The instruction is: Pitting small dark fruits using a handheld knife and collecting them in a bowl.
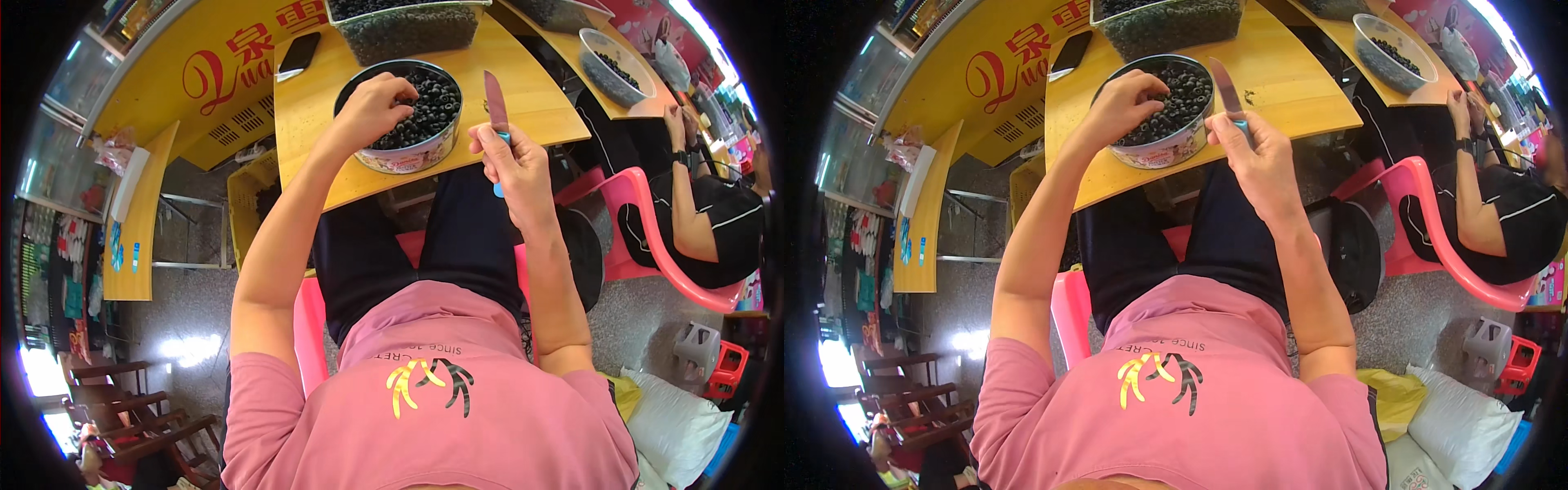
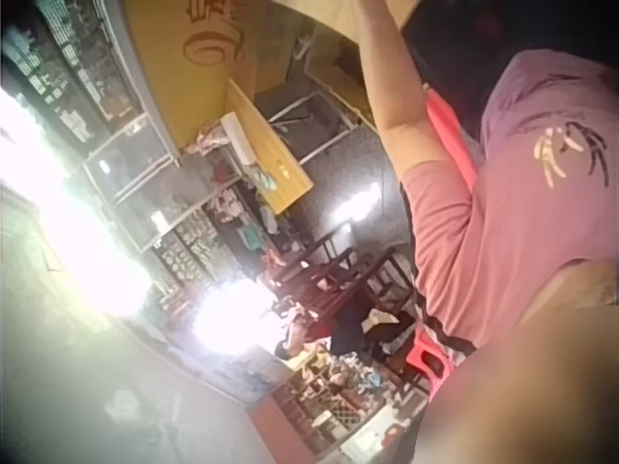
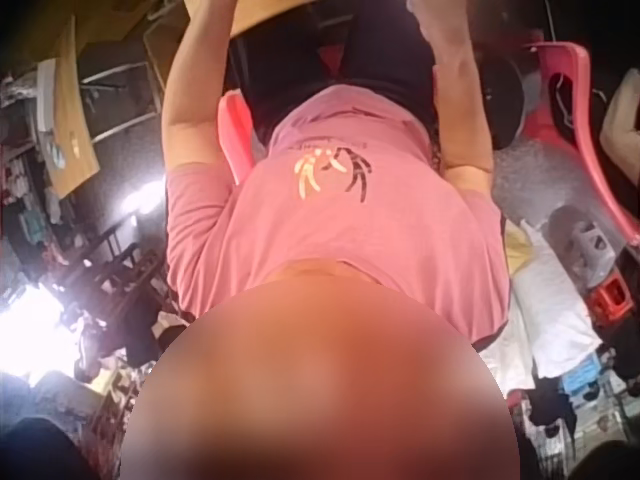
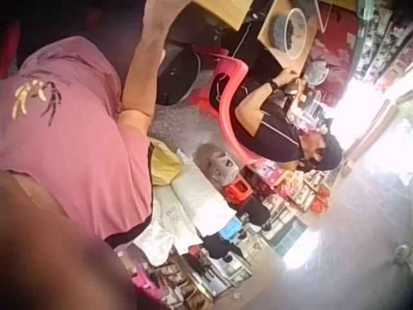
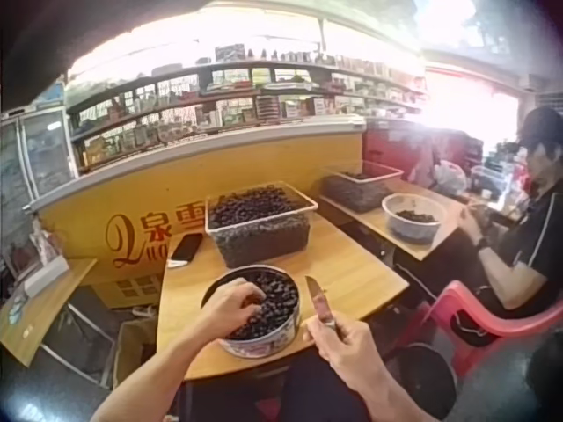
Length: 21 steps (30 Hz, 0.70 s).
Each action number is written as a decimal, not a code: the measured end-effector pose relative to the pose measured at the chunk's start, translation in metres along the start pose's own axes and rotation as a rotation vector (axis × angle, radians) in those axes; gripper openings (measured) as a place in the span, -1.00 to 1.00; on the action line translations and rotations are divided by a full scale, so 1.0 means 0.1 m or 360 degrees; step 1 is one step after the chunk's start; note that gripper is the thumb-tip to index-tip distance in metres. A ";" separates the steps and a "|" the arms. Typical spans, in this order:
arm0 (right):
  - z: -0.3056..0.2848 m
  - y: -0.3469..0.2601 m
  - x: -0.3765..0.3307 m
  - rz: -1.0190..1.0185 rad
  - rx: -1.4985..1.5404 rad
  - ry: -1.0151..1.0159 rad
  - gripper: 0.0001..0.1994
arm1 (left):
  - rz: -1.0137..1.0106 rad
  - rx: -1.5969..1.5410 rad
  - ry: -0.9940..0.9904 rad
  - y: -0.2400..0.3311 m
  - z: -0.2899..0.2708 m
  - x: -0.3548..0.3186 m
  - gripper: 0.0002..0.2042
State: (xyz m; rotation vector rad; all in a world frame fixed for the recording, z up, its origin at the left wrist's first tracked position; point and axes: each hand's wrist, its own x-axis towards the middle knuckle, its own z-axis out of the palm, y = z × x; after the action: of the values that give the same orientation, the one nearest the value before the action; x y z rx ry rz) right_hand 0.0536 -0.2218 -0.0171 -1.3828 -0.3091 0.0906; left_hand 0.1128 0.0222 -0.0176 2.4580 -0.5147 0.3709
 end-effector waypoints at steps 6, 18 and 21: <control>0.25 0.13 -0.05 0.0067 0.0093 -0.0084 -0.76 | -0.0198 -0.1290 0.0068 0.54 -0.05 -0.49 -0.80; 0.38 0.03 -0.15 0.0178 0.0292 -0.0259 -0.87 | -0.0221 -0.1456 0.0378 0.95 0.10 -0.98 -0.69; 0.38 0.05 -0.17 0.0164 0.0335 -0.0266 -0.88 | -0.0248 -0.1645 0.0515 0.92 0.24 -1.04 -0.70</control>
State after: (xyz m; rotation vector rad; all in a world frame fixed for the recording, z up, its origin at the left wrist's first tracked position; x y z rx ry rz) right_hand 0.0282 -0.1887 -0.0188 -1.1835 -0.3571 0.3172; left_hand -0.0165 -0.0330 -0.0294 1.3923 -0.2619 0.3154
